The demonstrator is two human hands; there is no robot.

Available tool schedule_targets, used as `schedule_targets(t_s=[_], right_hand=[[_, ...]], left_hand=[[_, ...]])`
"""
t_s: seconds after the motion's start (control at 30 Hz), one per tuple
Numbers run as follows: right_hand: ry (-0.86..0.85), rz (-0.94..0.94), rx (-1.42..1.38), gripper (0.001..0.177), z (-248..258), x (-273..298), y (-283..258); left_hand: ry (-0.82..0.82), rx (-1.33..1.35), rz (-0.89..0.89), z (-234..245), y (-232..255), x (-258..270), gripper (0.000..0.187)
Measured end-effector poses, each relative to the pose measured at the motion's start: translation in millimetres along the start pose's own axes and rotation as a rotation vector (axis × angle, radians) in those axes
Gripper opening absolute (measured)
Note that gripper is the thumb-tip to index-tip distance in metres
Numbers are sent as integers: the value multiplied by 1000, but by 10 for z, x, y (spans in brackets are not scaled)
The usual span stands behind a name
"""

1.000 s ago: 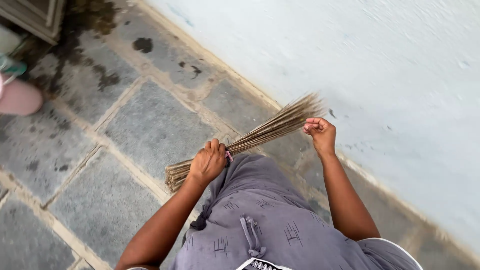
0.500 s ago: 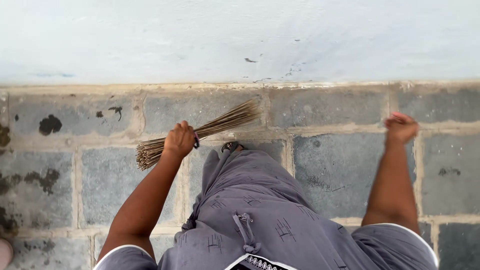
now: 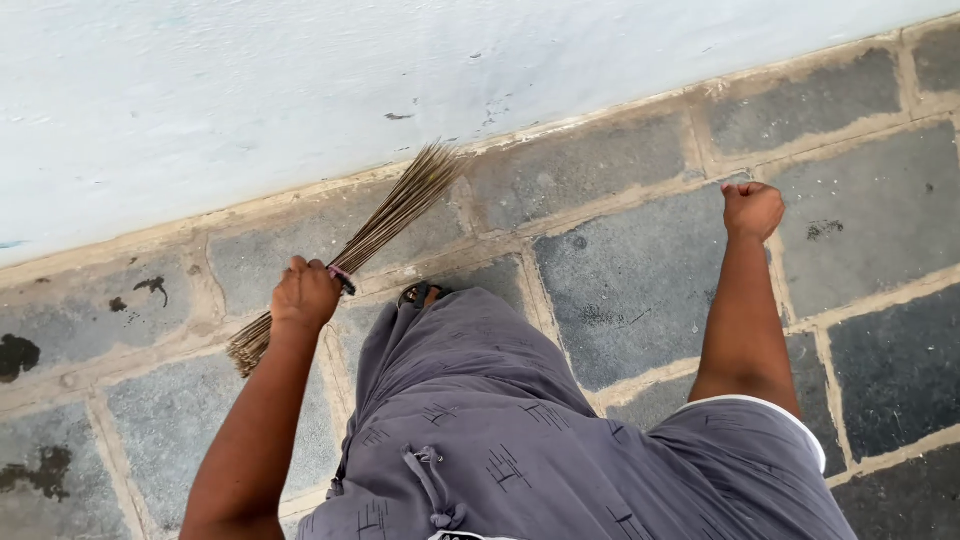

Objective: The recorder is tying a bundle of broom bristles together with a pink string to create a broom.

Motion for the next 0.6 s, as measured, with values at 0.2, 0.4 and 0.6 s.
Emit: schedule_targets(t_s=[0.2,0.4,0.6], right_hand=[[189,552,-72,75,-56,455,-781],[-627,554,-727,24,-976,2170,-1711],[-823,1202,-145,40,-1026,4968,-2845]], left_hand=[[214,212,16,28,-118,137,46],[165,156,-85,-51,-50,384,42],[326,63,-217,223,130,740,35]])
Point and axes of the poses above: each hand's wrist, its own x-axis away from the middle knuckle, its own z-axis out of the back of the hand, y = z × x, the point moved 10 cm from there along -x, towards the middle knuckle, and after that the axes turned 9 degrees about -z, right-handed, at the moved point
